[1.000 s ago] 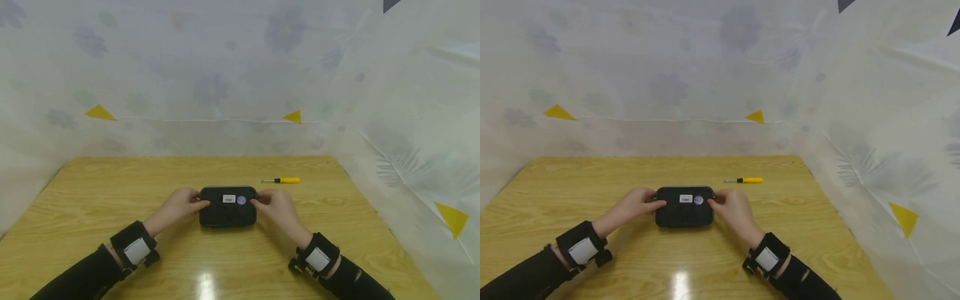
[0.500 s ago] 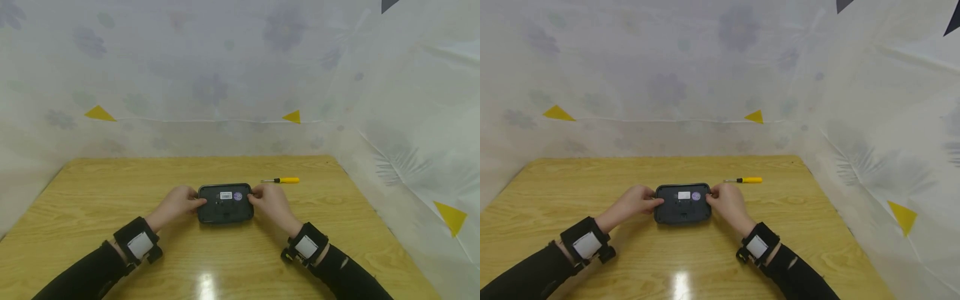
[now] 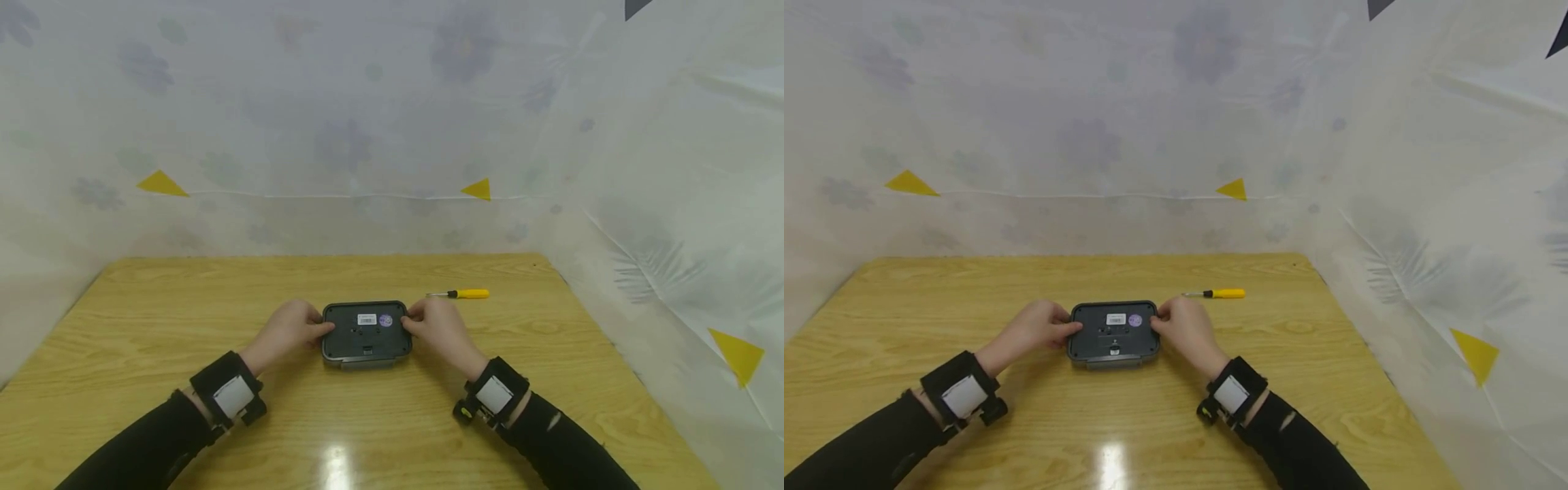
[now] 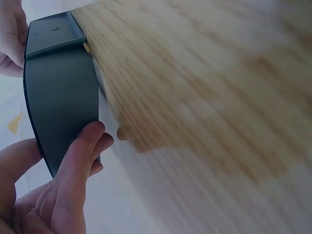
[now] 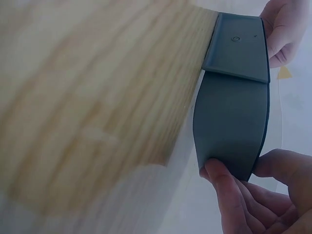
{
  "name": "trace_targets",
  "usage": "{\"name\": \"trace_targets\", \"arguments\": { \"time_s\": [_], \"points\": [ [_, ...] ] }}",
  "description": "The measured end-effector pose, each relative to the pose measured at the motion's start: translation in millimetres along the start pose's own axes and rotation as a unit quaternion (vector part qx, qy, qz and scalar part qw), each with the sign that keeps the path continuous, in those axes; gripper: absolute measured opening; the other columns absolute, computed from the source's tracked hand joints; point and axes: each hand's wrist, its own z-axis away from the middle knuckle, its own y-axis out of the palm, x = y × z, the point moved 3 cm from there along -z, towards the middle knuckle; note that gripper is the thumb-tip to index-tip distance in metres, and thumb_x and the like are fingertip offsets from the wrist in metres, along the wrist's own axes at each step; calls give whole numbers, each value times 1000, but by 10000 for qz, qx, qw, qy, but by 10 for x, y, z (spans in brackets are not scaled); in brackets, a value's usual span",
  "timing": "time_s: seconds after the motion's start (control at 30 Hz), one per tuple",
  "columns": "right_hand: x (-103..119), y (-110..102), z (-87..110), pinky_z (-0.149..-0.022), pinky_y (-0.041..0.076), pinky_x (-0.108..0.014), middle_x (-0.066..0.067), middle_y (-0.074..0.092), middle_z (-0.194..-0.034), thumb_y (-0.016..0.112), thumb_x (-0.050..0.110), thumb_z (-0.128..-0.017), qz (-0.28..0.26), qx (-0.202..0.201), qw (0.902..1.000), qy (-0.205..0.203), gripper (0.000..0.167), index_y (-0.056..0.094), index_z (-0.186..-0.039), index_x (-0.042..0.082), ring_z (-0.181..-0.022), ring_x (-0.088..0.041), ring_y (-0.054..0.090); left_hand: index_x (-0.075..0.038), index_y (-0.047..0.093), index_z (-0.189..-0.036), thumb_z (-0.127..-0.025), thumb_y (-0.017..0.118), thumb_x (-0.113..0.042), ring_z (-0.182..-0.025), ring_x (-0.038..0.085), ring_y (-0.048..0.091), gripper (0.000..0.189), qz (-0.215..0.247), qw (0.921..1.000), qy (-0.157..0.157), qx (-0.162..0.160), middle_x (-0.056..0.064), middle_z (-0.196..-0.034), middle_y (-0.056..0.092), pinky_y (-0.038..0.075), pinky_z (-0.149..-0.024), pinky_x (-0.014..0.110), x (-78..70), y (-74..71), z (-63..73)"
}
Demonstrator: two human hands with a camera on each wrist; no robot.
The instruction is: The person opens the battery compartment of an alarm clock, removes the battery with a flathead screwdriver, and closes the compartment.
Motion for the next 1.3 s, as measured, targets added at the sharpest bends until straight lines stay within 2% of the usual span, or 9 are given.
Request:
{"name": "trace_targets", "arguments": {
  "time_s": [0.5, 0.87, 1.1, 1.3],
  "points": [
    [-43, 56, -43, -61, 50, -24, -5, 80, -79, 79, 13, -94, 60, 98, 9998, -181, 12, 85, -88, 6, -65, -10, 62, -1, 81, -81, -99, 76, -18, -60, 14, 66, 26, -266, 9995, -82, -126, 5, -69, 75, 50, -57, 25, 40, 29, -56],
    [-50, 50, -58, -59, 49, -23, -6, 81, -81, 79, 14, -95, -2, 208, 9998, -67, 12, 85, -91, 5, -63, -11, 63, -1, 82, -85, -100, 75, -18, -61, 14, 69, 24, -329, 9993, -92, -155, 6, -71, 76, 52, -58, 26, 37, 36, -64],
    [-73, 57, -86, -61, 52, -23, -9, 83, -91, 79, 16, -95, 88, 293, 9995, 119, 13, 85, -95, 4, -67, -11, 66, 1, 82, -88, -100, 75, -17, -61, 15, 69, 23, -363, 9991, -123, -159, 7, -72, 77, 52, -57, 26, -1, 40, -38],
    [-93, 57, -96, -63, 53, -24, -9, 83, -93, 79, 17, -95, 67, 339, 9991, 230, 14, 85, -97, 4, -69, -11, 67, 1, 82, -90, -100, 75, -17, -61, 14, 70, 22, -392, 9991, -118, -143, 8, -73, 78, 52, -58, 26, -18, 47, -43]
  ]
}}
